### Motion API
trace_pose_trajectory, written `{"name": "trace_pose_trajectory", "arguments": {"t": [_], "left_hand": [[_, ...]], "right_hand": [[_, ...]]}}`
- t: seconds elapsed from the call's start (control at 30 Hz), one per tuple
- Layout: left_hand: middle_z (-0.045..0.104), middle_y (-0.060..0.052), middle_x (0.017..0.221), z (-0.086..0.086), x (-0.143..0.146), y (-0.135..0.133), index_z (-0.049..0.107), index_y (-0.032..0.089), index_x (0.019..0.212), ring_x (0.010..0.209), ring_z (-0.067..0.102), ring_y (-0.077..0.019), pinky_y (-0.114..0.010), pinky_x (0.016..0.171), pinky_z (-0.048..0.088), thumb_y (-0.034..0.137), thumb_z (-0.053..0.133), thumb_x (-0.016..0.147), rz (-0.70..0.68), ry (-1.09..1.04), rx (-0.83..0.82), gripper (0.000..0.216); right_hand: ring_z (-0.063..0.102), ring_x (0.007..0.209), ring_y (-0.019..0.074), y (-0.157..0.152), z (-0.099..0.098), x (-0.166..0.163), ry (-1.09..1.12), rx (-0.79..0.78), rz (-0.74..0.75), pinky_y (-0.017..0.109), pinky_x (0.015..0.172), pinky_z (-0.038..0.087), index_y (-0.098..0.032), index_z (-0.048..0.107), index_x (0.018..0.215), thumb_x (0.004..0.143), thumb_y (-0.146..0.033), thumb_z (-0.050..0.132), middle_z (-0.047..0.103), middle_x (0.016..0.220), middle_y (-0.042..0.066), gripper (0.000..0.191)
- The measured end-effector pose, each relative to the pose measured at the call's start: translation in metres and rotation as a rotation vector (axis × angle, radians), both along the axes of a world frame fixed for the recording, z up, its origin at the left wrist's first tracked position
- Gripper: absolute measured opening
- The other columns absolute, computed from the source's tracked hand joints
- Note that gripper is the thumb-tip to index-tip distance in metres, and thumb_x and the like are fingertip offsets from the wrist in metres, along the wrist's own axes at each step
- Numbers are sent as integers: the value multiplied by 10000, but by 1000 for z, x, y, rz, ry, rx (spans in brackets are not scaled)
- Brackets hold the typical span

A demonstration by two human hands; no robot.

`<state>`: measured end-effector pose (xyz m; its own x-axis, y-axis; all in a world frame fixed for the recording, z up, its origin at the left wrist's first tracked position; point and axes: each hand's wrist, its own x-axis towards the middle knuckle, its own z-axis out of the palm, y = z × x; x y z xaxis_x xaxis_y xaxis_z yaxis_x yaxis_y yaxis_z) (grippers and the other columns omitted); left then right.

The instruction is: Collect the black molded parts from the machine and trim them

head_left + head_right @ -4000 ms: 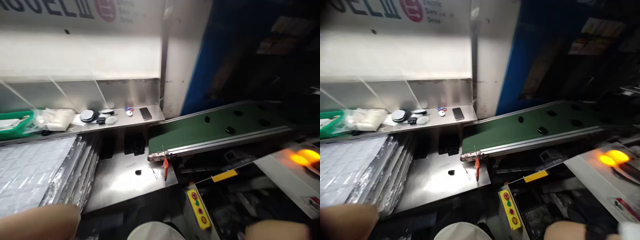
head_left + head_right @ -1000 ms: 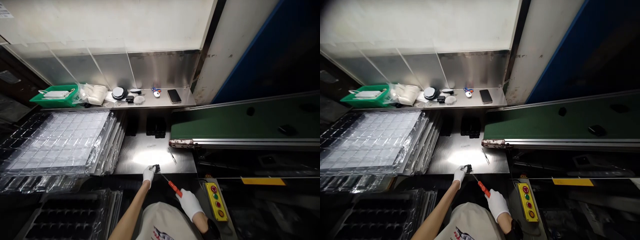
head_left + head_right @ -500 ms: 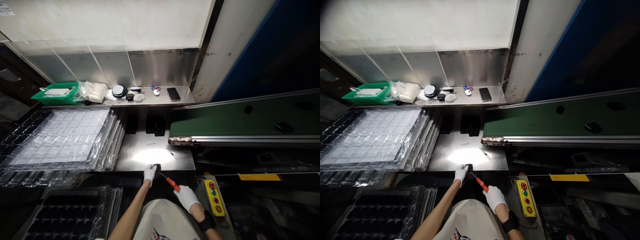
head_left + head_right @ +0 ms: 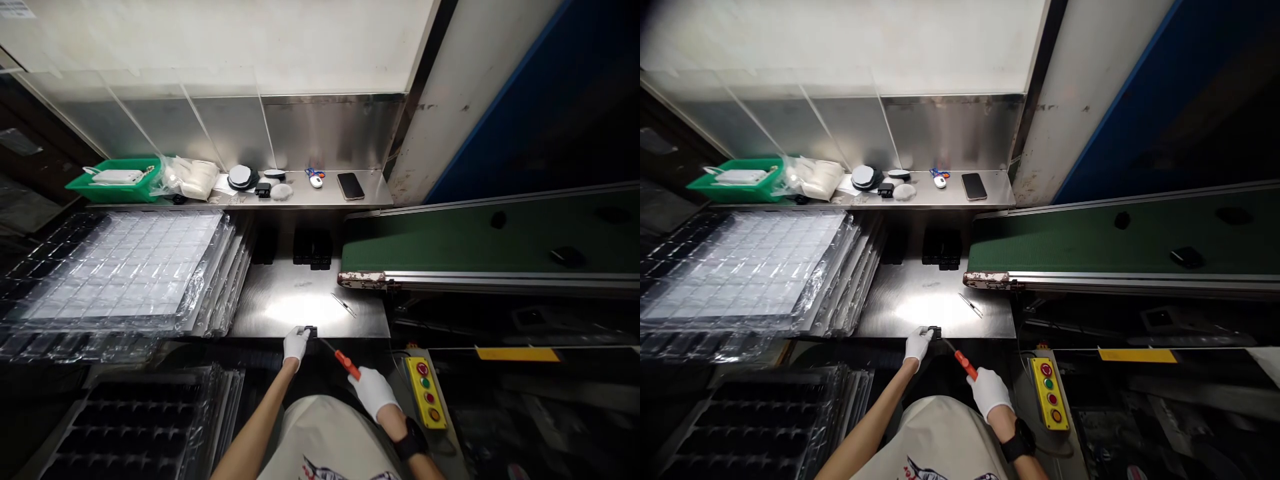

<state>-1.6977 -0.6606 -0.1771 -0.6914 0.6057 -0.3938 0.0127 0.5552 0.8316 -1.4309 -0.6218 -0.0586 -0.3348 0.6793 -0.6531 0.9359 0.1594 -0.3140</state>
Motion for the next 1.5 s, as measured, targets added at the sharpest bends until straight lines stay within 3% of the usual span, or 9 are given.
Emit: {"name": "trace_pose_trajectory", "arguments": {"t": [0.27,0.73,1.0,1.2,1.37,1.5], "left_hand": [[827,-76,955,-4,-2,-10,812,148,958,893,751,-212,-339,888,555,245,762,988,-21,43,20,112],[808,-53,933,-19,-17,-17,791,150,958,887,739,-196,-353,907,573,250,781,1004,-21,28,30,111],[753,-14,872,-24,-8,-20,766,141,946,807,701,-165,-334,848,581,299,808,1015,-27,-67,42,177],[728,0,831,-19,5,-18,756,149,899,774,667,-156,-318,814,562,301,811,1011,-42,-90,52,197],[703,7,819,-16,-1,-19,721,154,859,800,660,-165,-326,834,561,311,817,1005,-17,-120,64,235],[681,7,846,-18,-15,-27,706,151,922,748,632,-144,-300,755,562,411,780,1046,2,-262,88,298]], "right_hand": [[825,1111,309,-3,5,1,-15,-14,-10,316,804,514,-195,818,1179,1108,-406,627,850,1183,149,293],[820,1127,307,-12,8,-1,-9,-21,10,308,794,498,-194,823,1192,1103,-411,635,849,1206,147,300],[821,1146,327,-21,7,-7,-16,-19,34,321,809,514,-191,830,1209,1102,-388,641,849,1204,161,294],[825,1143,324,-21,9,-12,-49,-3,21,320,795,519,-190,818,1213,1113,-390,627,850,1208,158,294],[828,1124,322,-15,11,-12,-53,-28,12,319,782,515,-202,823,1190,1101,-396,640,855,1181,149,282],[831,1104,317,-11,11,-8,-51,-49,25,320,783,516,-201,832,1192,1094,-408,649,857,1168,147,293]]}}
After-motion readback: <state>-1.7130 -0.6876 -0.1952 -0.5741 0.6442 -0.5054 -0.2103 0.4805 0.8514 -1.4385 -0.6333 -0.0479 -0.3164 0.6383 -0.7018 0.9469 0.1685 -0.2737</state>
